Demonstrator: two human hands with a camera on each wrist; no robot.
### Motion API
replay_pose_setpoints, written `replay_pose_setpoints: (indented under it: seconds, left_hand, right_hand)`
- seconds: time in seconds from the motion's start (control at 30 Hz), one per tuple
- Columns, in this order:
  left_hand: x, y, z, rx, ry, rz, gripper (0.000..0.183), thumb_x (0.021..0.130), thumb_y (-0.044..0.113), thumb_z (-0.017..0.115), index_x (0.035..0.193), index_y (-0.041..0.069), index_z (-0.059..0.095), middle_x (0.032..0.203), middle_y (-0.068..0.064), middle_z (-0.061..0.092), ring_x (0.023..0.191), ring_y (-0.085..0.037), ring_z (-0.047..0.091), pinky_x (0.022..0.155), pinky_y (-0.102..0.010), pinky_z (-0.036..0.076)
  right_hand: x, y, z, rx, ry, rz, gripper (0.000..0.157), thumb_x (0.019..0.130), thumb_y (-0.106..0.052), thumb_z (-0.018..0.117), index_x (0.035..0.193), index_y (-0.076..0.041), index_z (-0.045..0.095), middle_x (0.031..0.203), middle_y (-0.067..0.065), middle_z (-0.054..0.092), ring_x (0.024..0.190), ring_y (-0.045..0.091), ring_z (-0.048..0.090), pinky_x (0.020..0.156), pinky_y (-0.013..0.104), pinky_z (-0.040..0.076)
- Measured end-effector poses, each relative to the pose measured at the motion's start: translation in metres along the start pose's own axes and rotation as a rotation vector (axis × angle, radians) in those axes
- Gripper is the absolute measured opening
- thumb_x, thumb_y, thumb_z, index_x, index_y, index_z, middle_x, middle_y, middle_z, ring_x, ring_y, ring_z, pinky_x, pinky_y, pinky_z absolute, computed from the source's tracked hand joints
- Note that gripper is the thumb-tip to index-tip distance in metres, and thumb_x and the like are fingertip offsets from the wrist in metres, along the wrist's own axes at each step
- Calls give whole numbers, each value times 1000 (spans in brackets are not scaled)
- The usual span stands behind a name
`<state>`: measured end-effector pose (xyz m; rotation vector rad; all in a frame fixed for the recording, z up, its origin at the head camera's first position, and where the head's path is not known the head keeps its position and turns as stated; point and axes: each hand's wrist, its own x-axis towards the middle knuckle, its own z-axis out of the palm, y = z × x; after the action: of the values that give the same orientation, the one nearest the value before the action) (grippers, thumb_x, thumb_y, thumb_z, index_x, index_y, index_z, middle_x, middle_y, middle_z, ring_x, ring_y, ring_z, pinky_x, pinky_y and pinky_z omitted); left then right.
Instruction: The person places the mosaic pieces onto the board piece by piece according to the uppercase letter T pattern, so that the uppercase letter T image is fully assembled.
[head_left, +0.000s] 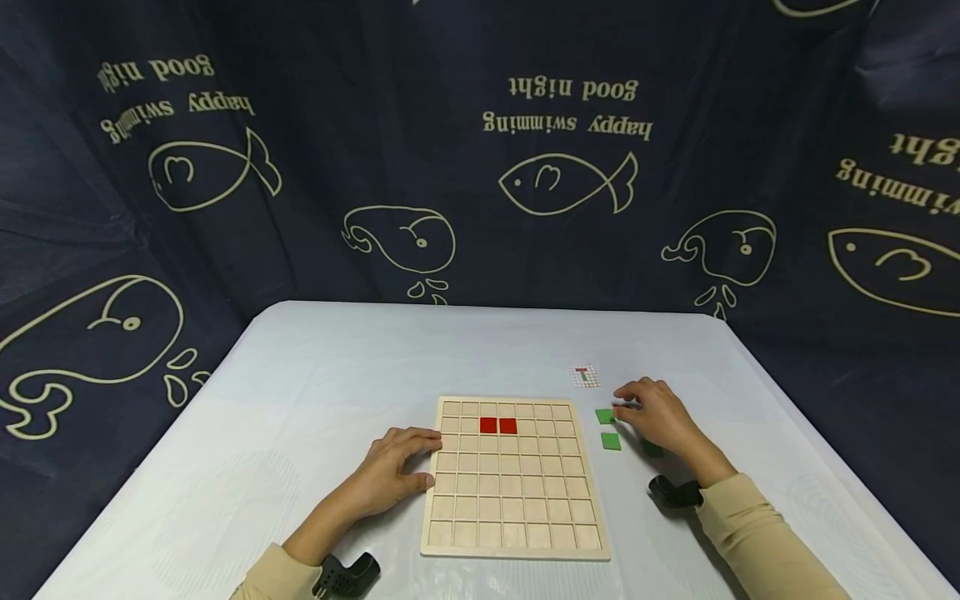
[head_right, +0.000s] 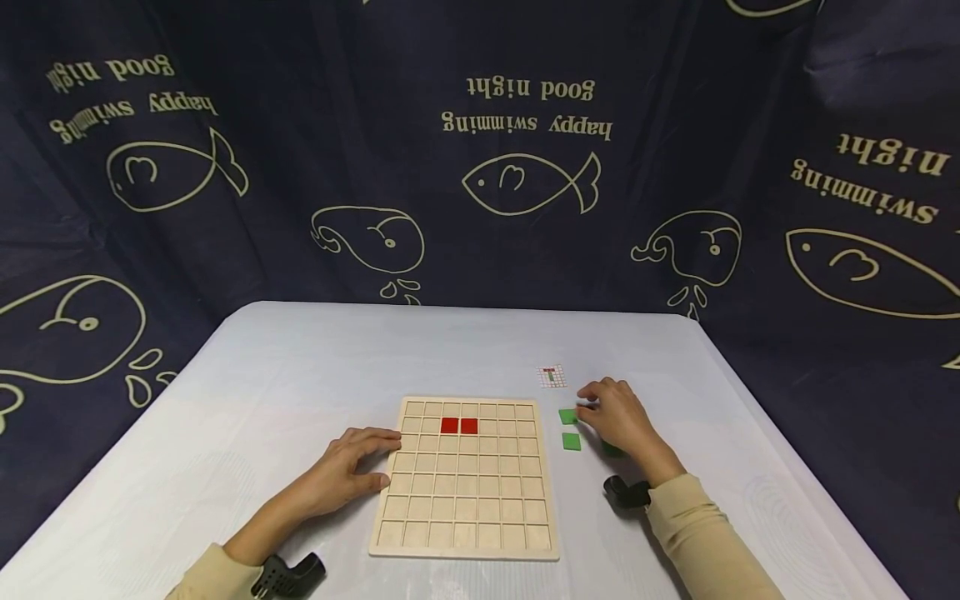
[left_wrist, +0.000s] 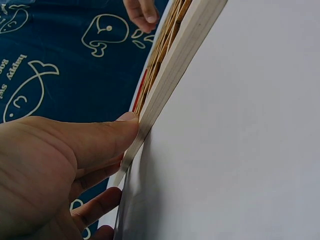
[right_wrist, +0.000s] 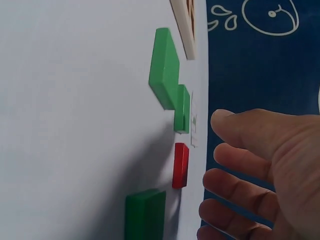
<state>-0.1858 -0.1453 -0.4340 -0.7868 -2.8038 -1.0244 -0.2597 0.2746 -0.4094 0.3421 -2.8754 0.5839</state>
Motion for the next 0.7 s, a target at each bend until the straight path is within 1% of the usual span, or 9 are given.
replay_pose_setpoints:
  seconds: [0.27, 0.53, 0.7]
  left_hand:
    - [0, 0, 0, 2, -1, -3, 48, 79, 21, 73, 124, 10, 61, 134, 1, 55, 120, -22, 46, 93, -44, 30]
    - [0, 1, 0, 7, 2, -1, 48, 79, 21, 73, 123, 10, 61, 134, 1, 55, 120, -22, 46, 94, -45, 31]
    - [0, 1, 0, 11, 4, 6, 48, 79, 20, 73, 124, 10, 61, 134, 0, 56, 120, -22, 46, 94, -46, 31]
  right_hand:
    - [0, 10, 3, -17, -10, 1, 26, 80, -19, 71, 102, -4, 70, 92, 11, 65, 83, 24, 52, 71, 38, 40]
    - [-1, 17, 7, -21, -26, -4, 23, 79, -16, 71, 99, -5, 71, 92, 11, 65, 87, 28, 55, 76, 45, 42]
    - [-1, 19, 7, -11, -31, -8, 22, 79, -16, 72, 98, -5, 71, 93, 11, 65, 87, 28, 55, 77, 45, 42]
